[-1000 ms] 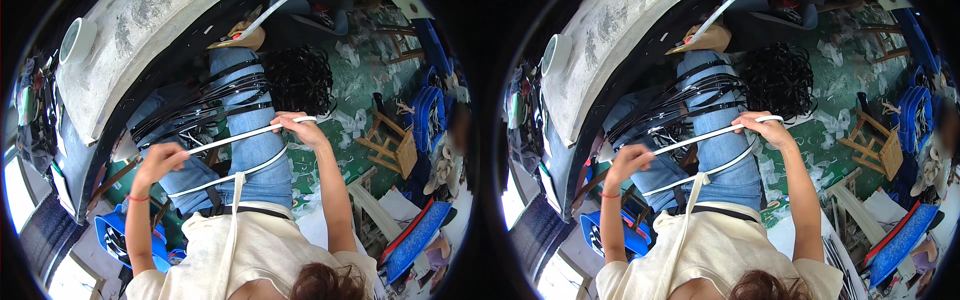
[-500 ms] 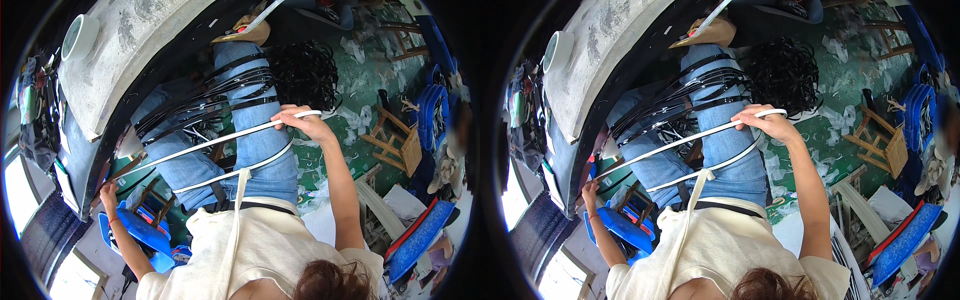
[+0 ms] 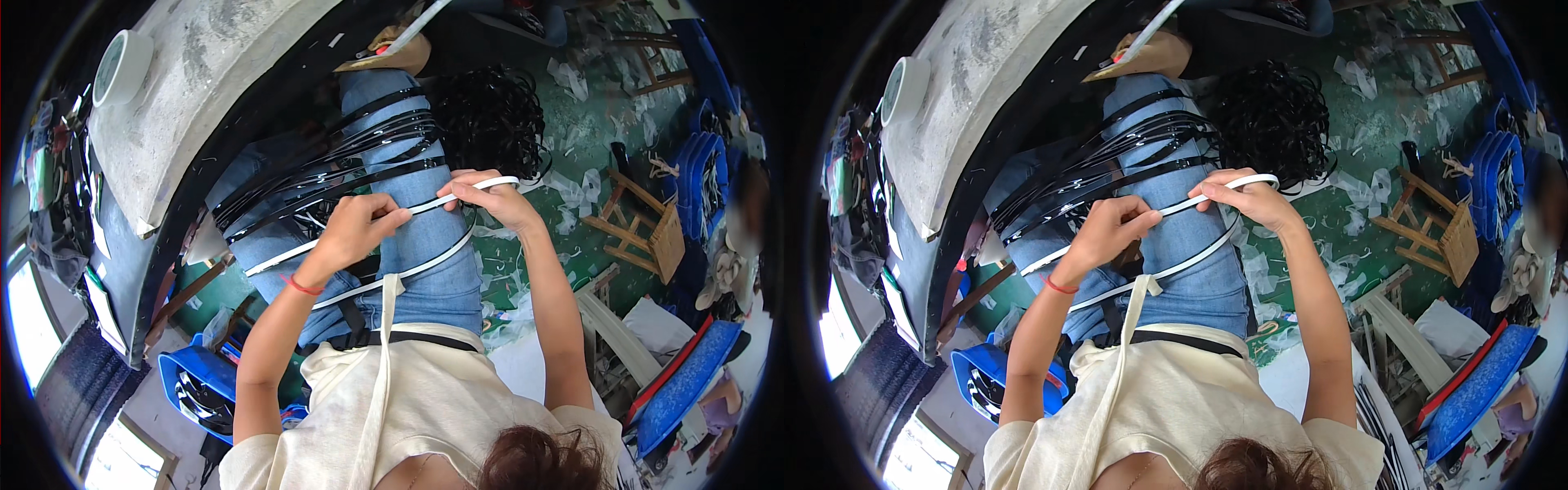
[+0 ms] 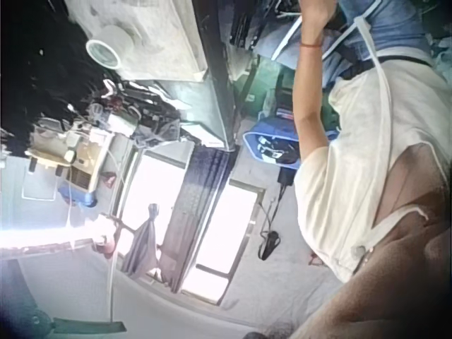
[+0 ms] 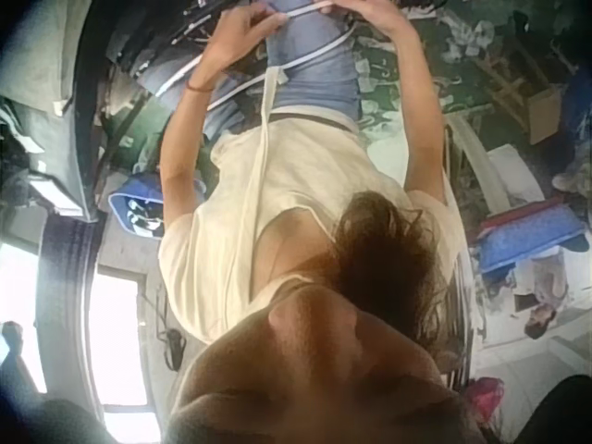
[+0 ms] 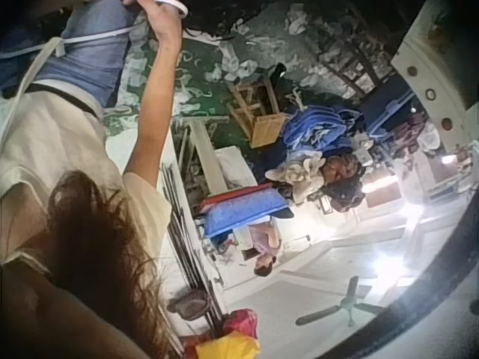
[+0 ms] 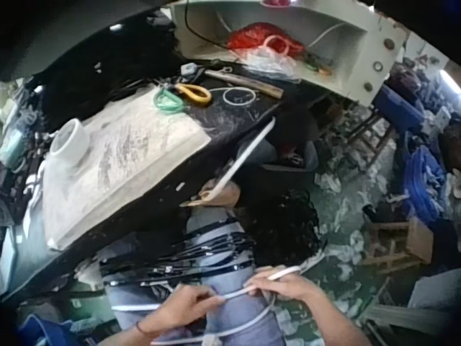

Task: Bundling black shoe straps by wrapping them around the lap and securing them with adhesive tape.

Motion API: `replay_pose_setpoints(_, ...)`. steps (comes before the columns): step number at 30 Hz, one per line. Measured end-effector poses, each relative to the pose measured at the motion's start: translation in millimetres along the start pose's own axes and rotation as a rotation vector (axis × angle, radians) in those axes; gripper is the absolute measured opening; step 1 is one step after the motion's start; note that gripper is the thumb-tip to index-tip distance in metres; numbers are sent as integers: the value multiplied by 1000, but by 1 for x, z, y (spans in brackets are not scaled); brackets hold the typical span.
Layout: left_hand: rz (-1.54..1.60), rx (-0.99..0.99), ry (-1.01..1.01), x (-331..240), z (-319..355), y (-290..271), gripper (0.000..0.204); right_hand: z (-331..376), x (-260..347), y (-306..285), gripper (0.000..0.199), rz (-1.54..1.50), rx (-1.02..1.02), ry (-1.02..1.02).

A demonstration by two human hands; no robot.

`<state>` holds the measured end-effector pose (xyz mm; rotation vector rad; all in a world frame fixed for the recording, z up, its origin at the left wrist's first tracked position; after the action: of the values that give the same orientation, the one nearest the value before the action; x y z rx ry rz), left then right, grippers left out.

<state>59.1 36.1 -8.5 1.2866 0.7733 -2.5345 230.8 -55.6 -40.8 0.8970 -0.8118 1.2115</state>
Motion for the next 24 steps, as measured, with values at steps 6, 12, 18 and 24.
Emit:
replay_pose_setpoints(6, 70, 58, -134, 27, 24, -32, 23, 0, -4, -5, 26, -48, 42, -7)
replay_pose_setpoints(12, 36, -35, -213, 65, 71, -82, 21, -1, -9, -5, 26, -48, 41, -27)
replay_pose_setpoints(18, 2, -183, -311, 121, 125, -130, 19, 0, -8, -3, 27, -31, 55, -22)
replay_pose_setpoints(24, 5, -365, -413, 176, 182, -184, 20, 0, -5, -1, 28, 26, 43, -5)
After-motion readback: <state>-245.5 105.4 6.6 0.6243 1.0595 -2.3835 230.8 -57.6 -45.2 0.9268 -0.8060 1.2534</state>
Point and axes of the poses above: each hand's wrist, its own z-axis away from the middle knuckle, its own y-axis out of the palm, x = y × z, the point moved 6 cm from there along -z, towards the middle knuckle, and after that the axes turned 7 degrees about -x, right-handed, at the moved point
